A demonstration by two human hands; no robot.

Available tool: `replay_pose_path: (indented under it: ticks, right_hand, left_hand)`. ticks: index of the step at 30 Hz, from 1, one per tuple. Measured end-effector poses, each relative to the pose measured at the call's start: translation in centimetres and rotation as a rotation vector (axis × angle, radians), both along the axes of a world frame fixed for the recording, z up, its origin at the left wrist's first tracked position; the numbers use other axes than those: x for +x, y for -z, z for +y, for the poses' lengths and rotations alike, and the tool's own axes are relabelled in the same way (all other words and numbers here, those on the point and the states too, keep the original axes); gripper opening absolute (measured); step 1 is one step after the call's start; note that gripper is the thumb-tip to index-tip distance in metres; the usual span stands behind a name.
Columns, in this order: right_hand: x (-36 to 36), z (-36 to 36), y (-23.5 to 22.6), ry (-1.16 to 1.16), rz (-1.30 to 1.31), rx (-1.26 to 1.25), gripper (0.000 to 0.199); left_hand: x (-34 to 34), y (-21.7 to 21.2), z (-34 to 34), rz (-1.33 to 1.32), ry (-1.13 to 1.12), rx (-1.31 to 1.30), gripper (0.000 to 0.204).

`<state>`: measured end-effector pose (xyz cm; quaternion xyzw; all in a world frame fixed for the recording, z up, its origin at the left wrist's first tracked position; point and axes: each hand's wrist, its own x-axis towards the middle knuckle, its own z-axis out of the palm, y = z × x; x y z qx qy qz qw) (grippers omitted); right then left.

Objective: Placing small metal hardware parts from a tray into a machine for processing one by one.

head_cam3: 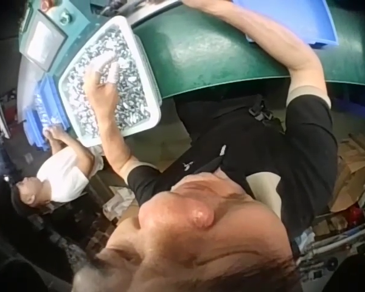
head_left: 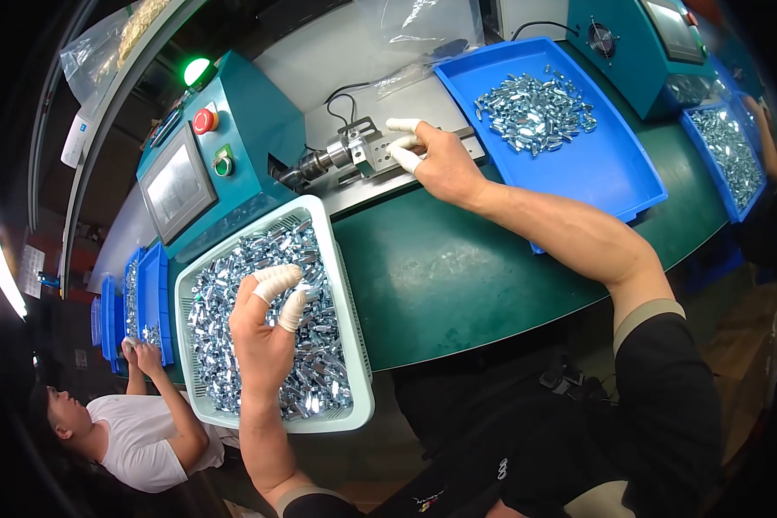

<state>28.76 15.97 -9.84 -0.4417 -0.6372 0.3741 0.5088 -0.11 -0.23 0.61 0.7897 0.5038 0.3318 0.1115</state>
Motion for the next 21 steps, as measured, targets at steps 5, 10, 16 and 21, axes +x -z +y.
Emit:
replay_pose_path:
  ticks: [5, 10, 16, 21]
  right_hand:
    - [0.6, 0.6, 0.1, 0.013, 0.022, 0.012, 0.048]
    - [0.7, 0.7, -0.1, 0.038, -0.124, 0.032, 0.05]
    - [0.0, 1.3, -1.0, 0.168, -0.259, 0.059, 0.062]
    - [-2.6, 3.8, -5.0, 0.261, -0.79, 0.059, 0.053]
  left_hand:
    - [0.2, -0.1, 0.0, -0.012, -0.003, 0.017, 0.019]
    - [-0.2, 0.0, 0.0, -0.003, -0.014, 0.036, 0.019]
    - [-0.3, -0.2, -0.1, -0.012, -0.044, 0.085, 0.021]
    - [-0.7, 0.3, 0.0, -0.016, -0.024, 0.093, 0.021]
